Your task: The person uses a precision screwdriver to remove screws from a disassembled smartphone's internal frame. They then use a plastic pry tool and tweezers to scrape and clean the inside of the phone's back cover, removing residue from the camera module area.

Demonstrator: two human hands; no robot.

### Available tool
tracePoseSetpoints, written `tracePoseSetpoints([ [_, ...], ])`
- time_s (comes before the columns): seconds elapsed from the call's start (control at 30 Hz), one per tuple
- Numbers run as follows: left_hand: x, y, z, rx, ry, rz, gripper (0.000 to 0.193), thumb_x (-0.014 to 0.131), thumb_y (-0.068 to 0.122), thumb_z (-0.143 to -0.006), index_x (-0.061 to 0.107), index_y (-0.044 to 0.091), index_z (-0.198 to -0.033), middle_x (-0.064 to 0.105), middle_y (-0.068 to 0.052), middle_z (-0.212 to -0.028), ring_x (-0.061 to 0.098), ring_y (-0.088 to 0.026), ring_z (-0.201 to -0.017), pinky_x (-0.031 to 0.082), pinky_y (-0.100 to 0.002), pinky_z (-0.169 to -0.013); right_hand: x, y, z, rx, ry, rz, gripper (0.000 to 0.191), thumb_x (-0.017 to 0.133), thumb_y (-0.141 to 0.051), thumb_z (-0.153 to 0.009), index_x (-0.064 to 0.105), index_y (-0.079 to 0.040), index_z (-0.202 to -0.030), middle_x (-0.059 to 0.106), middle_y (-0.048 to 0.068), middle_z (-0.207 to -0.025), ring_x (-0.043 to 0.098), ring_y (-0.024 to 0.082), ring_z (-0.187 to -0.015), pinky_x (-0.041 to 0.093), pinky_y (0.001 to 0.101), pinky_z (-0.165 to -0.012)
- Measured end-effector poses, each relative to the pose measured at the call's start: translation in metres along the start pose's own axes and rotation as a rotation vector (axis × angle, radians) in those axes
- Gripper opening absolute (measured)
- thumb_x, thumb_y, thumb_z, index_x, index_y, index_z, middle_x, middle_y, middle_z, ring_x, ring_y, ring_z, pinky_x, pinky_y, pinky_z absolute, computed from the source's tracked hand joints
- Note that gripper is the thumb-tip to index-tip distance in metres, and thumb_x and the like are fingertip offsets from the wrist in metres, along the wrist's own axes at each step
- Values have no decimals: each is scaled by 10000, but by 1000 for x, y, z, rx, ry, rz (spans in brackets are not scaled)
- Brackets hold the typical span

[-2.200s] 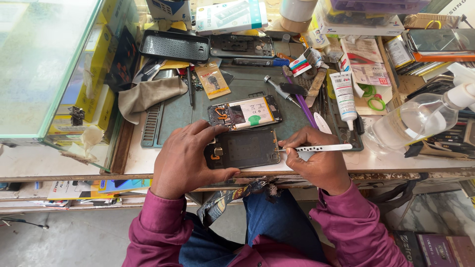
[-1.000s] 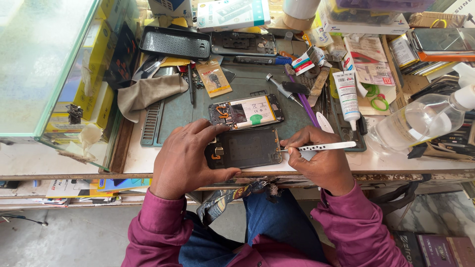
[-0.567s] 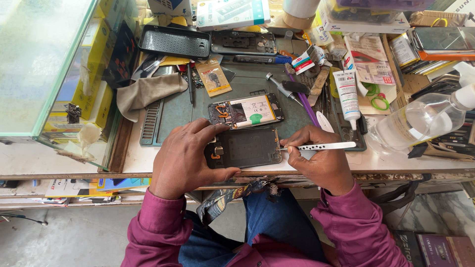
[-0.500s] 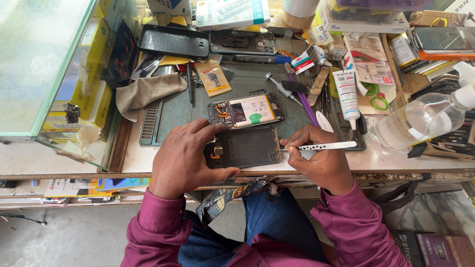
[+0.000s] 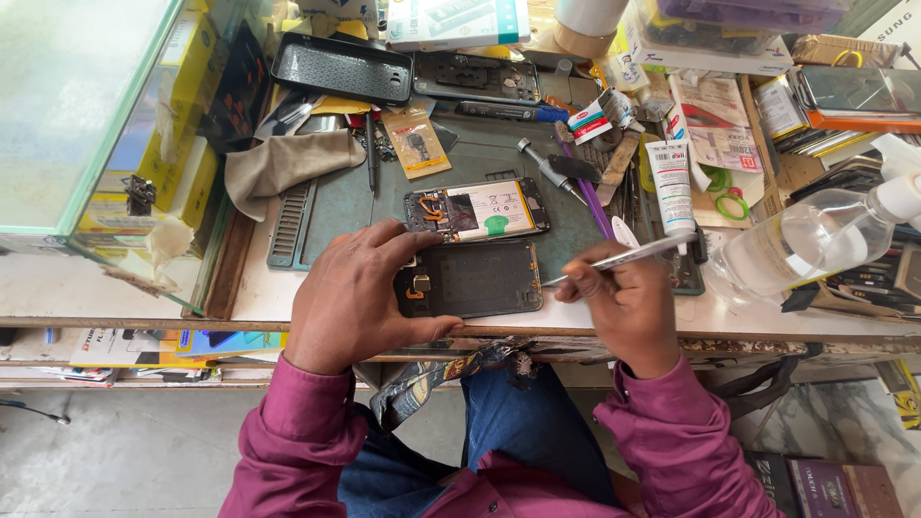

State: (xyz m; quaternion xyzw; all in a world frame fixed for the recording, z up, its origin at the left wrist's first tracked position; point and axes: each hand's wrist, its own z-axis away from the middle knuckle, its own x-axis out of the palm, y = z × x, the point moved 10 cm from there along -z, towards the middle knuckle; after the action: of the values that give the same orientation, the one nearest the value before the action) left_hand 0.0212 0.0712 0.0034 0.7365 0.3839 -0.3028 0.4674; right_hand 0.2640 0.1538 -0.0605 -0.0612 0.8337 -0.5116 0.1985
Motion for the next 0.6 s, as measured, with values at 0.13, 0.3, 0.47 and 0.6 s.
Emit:
tracePoseSetpoints([
  [0.13,2,-3,0,-32,-31,8,836,903,562,-535,711,117,-1216,679,-108,-996,656,-353,-897,494,-456,-797,7,-11,-1,-3,-33,114,235,674,-198,-1009,672,26,-939,717,64,-768,757,117,-724,623,248,-650],
  [0.3,-2,-3,2,-18,1,3,824,904,563,-535,717,126,-1209,683,-108,-1035,654,-362,-925,494,-460,-810,14,-25,-5,-41,-58,180,247,680,-199,-1006,686,24,-902,712,63,-749,756,124,-706,610,246,-630],
  [0.47,1,-6,2,-32,-19,5,834,908,580,-539,713,123,-1209,682,-105,-1029,654,-362,-927,493,-465,-818,17,-31,-5,-75,-57,232,261,674,-196,-1010,682,29,-879,697,64,-734,751,121,-692,599,246,-609],
  [0.6,1,-6,2,-35,-14,-2,832,907,571,-530,716,120,-1203,683,-102,-1019,658,-357,-927,496,-463,-817,20,-33,-4,-103,-79,231,263,662,-205,-1019,686,25,-894,700,66,-759,751,127,-702,609,249,-615],
])
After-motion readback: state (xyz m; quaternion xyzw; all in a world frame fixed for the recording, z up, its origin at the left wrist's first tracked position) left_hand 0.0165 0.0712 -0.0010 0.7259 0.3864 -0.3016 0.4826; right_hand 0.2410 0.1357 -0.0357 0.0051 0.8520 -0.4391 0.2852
